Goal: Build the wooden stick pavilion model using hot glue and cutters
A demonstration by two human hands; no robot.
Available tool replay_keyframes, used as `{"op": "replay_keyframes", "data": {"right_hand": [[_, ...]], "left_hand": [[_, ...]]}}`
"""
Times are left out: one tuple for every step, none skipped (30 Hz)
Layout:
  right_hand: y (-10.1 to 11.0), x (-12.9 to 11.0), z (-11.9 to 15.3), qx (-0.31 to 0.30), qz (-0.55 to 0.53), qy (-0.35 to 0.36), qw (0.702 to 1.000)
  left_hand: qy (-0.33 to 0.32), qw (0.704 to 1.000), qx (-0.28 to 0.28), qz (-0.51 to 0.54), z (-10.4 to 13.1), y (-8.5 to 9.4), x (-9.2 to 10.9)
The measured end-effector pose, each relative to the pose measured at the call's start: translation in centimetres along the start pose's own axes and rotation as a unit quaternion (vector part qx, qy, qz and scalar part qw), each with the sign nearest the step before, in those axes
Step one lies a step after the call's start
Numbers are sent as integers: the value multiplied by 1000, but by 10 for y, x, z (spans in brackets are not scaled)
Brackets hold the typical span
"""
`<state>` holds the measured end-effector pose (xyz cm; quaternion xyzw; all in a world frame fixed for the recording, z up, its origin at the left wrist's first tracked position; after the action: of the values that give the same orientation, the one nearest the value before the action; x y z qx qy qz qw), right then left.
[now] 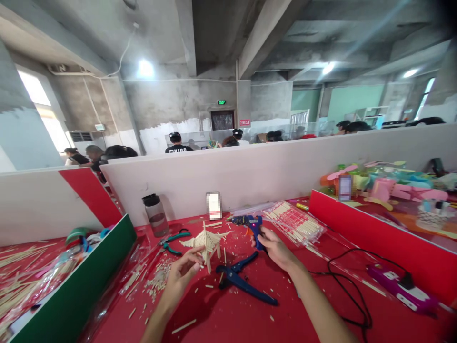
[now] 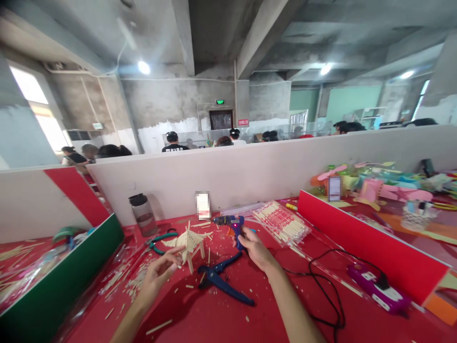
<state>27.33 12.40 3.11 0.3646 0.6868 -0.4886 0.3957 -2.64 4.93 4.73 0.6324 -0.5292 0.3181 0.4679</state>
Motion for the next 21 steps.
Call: {"op": "replay_keyframes", "data": {"right_hand": [[-4, -3, 2, -4, -21, 2, 1000], [-7, -5, 4, -7, -35, 7, 999], [-10, -7, 6, -12, -43, 13, 999], [-12, -8, 8, -18, -43, 20, 999], [-15, -7, 9, -26, -33, 24, 999], [-17, -5, 11, -35, -14, 23, 999], [-20, -2, 12, -44, 11, 17, 999], [-23, 3, 13, -52, 37, 7, 998], [-26, 8, 14, -59, 66, -4, 996], [-29, 12, 16, -64, 96, -12, 993], [-32, 16, 17, -67, 129, -15, 989], [-35, 19, 18, -70, 164, -15, 984], [-38, 21, 19, -70, 201, -10, 977], [-40, 23, 20, -70, 235, -4, 969], [-43, 23, 20, -73, 265, 2, 962], [-45, 24, 21, -77, 285, 10, 955], [-47, 24, 22, -83, 297, 19, 951], [-49, 25, 23, -85, 304, 29, 948], [-50, 26, 24, -87, 308, 36, 947], [-50, 29, 25, -85, 314, 41, 945], [-50, 32, 26, -79, 322, 45, 942]], "left_hand": [[0, 1000, -1, -2, 0, 0, 0], [1, 1000, -3, -6, 1, 0, 0], [3, 1000, -5, -9, 1, 0, 0], [6, 1000, -7, -12, 1, 1, 0], [10, 1000, -8, -13, 1, 1, -1], [13, 1000, -9, -12, 2, 1, -2], [14, 1000, -8, -8, 2, 1, -3], [15, 1000, -8, -3, 2, 0, -4], [14, 1000, -6, 0, 2, 0, -4], [12, 1000, -4, 1, 2, 0, -5], [10, 1000, 0, 0, 2, 0, -4], [6, 1000, 4, -2, 2, 0, -4], [3, 1000, 7, -4, 2, 0, -4], [1, 1000, 8, -5, 2, 0, -4], [-2, 1000, 8, -5, 2, 1, -4], [-4, 1000, 7, -5, 2, 1, -4], [-5, 1000, 4, -6, 2, 1, -4], [-6, 1000, 4, -7, 2, 1, -5], [-6, 1000, 3, -8, 2, 1, -6], [-6, 1000, 4, -7, 2, 1, -7], [-4, 1000, 4, -5, 2, 2, -9]]}}
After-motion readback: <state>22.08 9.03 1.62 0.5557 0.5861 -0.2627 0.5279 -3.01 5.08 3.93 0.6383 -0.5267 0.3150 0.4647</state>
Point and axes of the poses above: each hand's wrist, its own z-axis away from the middle knuckle, its own y-axis out of the back of the hand, x = y × z, the point moved 5 cm from there along -z, towards the middle knuckle, and after that the axes turned 6 degrees about -z, right-handed, at the moved point
